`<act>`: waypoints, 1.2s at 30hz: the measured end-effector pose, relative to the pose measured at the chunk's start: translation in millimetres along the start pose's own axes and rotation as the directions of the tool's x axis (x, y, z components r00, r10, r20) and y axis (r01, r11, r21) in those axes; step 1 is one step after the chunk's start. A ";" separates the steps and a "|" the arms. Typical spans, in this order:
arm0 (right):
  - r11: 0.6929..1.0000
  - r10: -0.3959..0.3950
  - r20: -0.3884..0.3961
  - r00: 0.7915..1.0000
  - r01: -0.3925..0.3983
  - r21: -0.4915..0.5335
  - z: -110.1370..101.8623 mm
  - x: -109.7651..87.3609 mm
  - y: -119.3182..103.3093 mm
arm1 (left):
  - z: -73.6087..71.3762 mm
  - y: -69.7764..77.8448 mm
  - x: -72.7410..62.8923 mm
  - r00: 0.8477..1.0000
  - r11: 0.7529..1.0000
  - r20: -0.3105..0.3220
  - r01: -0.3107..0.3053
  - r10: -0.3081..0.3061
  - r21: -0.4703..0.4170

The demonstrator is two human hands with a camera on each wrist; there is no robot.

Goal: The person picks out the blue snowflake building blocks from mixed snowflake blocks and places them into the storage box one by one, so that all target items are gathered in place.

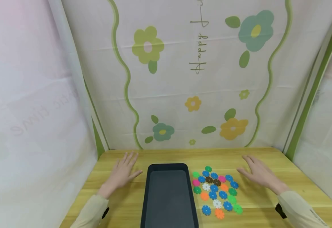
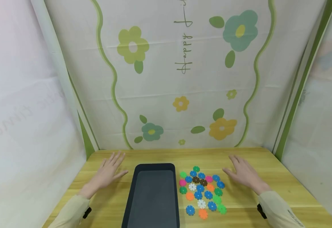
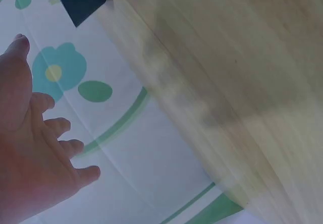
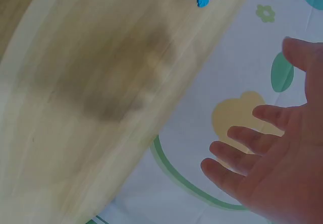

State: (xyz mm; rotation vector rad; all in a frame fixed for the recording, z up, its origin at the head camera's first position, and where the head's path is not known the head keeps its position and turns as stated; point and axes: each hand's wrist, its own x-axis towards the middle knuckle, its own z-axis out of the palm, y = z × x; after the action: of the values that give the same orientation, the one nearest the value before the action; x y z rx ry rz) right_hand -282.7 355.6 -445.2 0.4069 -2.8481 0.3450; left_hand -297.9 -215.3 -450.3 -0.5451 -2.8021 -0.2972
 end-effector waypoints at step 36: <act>0.921 -0.051 0.292 0.955 -0.068 0.383 13.5 -7.7 0.7 | 17.7 46.2 -44.4 0.964 0.976 0.156 -0.203 0.214 -0.084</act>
State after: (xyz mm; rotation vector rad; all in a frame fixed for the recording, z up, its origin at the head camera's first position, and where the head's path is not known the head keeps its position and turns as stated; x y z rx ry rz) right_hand -278.5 354.6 -460.1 0.5631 -3.0650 0.9385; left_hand -244.1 -183.9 -473.5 -0.9119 -2.8658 -0.3157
